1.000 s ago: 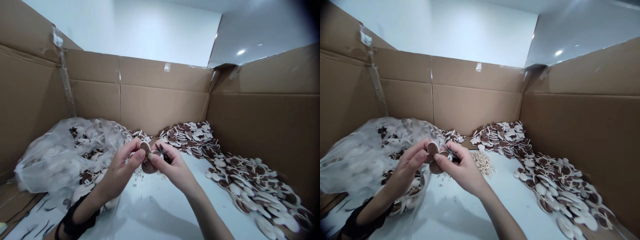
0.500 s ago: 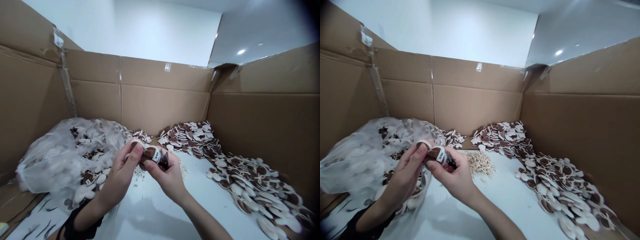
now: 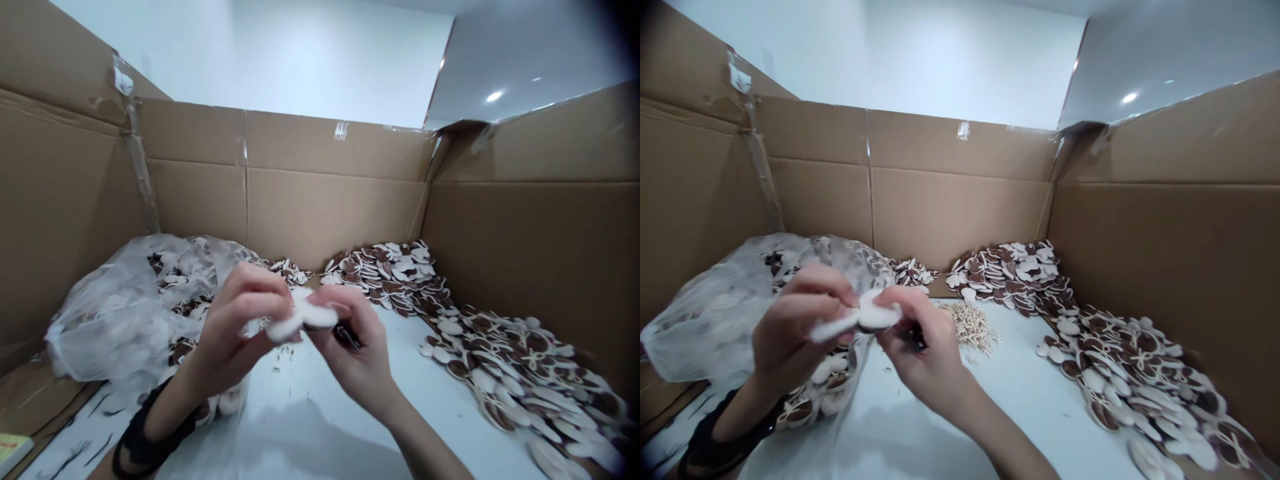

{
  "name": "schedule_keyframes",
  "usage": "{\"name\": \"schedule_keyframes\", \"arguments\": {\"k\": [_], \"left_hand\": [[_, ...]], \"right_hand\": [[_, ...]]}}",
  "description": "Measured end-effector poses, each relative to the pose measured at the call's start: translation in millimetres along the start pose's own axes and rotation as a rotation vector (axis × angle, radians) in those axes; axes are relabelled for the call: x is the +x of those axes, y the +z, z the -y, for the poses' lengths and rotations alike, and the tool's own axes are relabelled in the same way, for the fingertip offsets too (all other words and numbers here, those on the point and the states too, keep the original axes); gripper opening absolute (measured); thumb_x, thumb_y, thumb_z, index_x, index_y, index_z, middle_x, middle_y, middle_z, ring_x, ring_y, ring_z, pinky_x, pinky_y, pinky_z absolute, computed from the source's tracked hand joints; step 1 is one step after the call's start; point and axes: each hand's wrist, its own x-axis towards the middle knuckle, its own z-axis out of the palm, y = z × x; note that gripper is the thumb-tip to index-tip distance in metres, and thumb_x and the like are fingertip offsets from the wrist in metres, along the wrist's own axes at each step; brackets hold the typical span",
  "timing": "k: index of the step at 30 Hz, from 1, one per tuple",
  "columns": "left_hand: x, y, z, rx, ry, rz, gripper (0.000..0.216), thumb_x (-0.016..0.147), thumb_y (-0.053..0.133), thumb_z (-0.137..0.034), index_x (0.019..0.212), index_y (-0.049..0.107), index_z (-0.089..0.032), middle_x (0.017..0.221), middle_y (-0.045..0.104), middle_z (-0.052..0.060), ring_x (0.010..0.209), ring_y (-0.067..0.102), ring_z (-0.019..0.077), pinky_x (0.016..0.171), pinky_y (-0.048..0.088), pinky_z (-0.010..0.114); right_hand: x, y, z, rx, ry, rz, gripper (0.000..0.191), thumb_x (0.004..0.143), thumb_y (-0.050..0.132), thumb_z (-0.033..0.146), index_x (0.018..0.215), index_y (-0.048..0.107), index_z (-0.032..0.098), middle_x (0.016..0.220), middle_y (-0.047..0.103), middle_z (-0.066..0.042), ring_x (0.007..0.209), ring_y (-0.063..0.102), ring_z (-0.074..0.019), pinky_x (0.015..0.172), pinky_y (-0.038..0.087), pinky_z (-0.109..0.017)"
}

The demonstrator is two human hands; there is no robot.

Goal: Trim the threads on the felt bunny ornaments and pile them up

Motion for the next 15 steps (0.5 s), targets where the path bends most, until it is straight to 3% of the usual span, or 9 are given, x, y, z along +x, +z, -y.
{"name": "schedule_keyframes", "arguments": {"k": [3,7,15], "left_hand": [[0.7,-5.0,-0.9,0.198,0.200,0.042,0.018,0.078,0.066,-0.012,0.090,0.061,-0.025,0.090,0.064,0.003,0.085,0.053,0.0202,0.079,0.044,0.033],[-1.5,-2.8,-2.2,0.172,0.136,0.023,0.019,0.080,0.063,-0.015,0.095,0.059,-0.026,0.088,0.065,0.004,0.084,0.055,0.0220,0.076,0.045,0.034],[3.4,-0.8,-5.7,0.278,0.131,0.229,0.019,0.081,0.055,-0.007,0.095,0.054,-0.021,0.069,0.058,0.001,0.060,0.049,0.0152,0.058,0.040,0.026]], "right_hand": [[-1.3,-9.0,-2.1,-0.093,-0.157,-0.020,0.023,0.084,0.060,0.014,0.099,0.056,0.030,0.078,0.056,0.003,0.055,0.046,-0.0107,0.048,0.037,-0.023],[-1.2,-10.3,-6.2,-0.167,-0.210,-0.044,0.018,0.083,0.058,0.015,0.094,0.054,0.029,0.077,0.057,0.001,0.062,0.051,-0.0148,0.054,0.041,-0.026],[0.0,-8.7,-5.6,0.002,-0.142,0.023,0.015,0.085,0.056,0.015,0.091,0.049,0.026,0.078,0.054,0.002,0.058,0.047,-0.0109,0.050,0.038,-0.023]]}}
